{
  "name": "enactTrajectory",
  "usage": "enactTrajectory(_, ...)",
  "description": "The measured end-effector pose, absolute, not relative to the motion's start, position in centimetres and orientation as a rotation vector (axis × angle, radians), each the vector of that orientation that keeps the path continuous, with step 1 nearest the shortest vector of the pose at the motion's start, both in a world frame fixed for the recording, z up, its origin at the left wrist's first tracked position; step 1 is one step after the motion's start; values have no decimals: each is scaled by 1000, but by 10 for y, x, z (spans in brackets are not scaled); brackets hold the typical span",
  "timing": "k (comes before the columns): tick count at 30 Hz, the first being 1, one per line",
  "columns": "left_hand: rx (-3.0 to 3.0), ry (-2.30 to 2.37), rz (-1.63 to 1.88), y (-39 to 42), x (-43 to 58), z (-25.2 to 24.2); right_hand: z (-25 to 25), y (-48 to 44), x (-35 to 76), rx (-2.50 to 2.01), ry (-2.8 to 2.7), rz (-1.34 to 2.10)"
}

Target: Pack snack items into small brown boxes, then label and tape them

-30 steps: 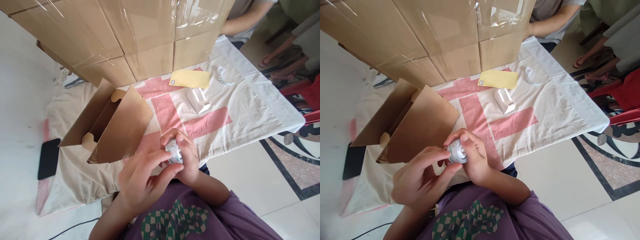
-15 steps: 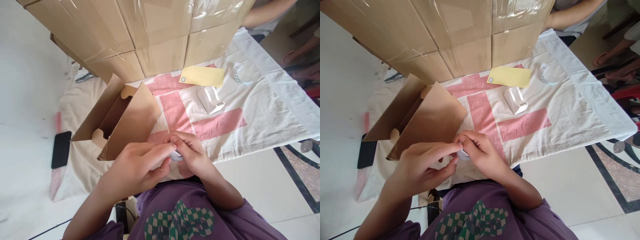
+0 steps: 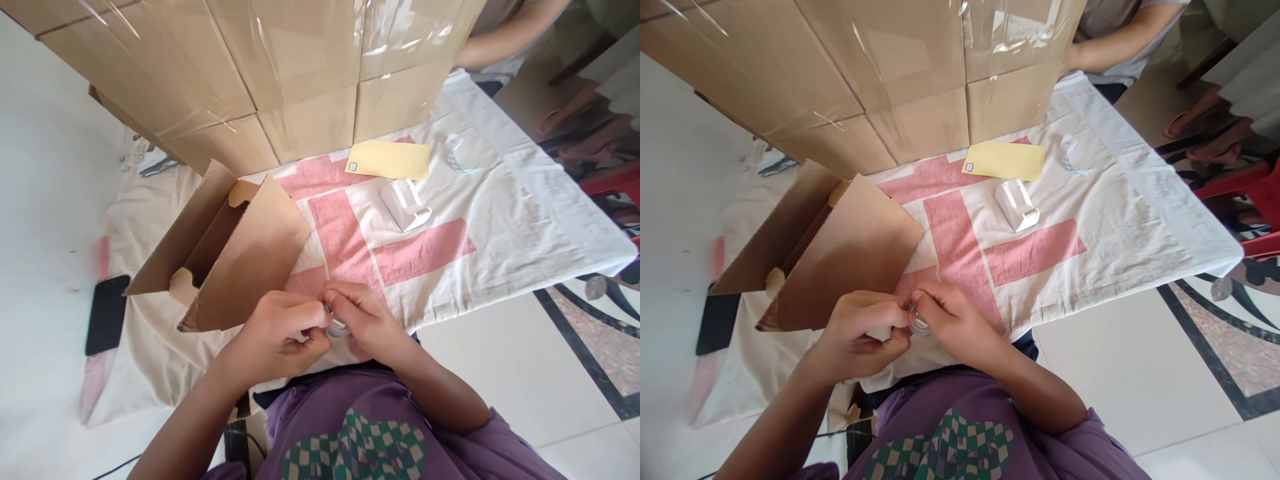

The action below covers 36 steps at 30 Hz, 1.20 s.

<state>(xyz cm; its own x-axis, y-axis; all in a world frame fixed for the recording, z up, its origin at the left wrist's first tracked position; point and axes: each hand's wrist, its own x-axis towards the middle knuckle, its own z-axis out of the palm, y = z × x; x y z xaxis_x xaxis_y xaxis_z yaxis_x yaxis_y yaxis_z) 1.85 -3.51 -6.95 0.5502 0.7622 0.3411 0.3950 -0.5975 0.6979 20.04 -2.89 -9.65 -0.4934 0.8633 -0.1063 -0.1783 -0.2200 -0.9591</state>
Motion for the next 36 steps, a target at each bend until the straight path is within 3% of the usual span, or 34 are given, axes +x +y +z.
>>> enactTrajectory(9,2208,860,759,-43,18,-71,-103,-39,206,-897,-1272,1832)
enactTrajectory(29,2049,772,904,-44,22,-105,-118,-48,204,-985,-1200,1824)
enactTrajectory(36,2001,790,724,-39,26,-91,-111,-44,210,-1004,-1092,1917)
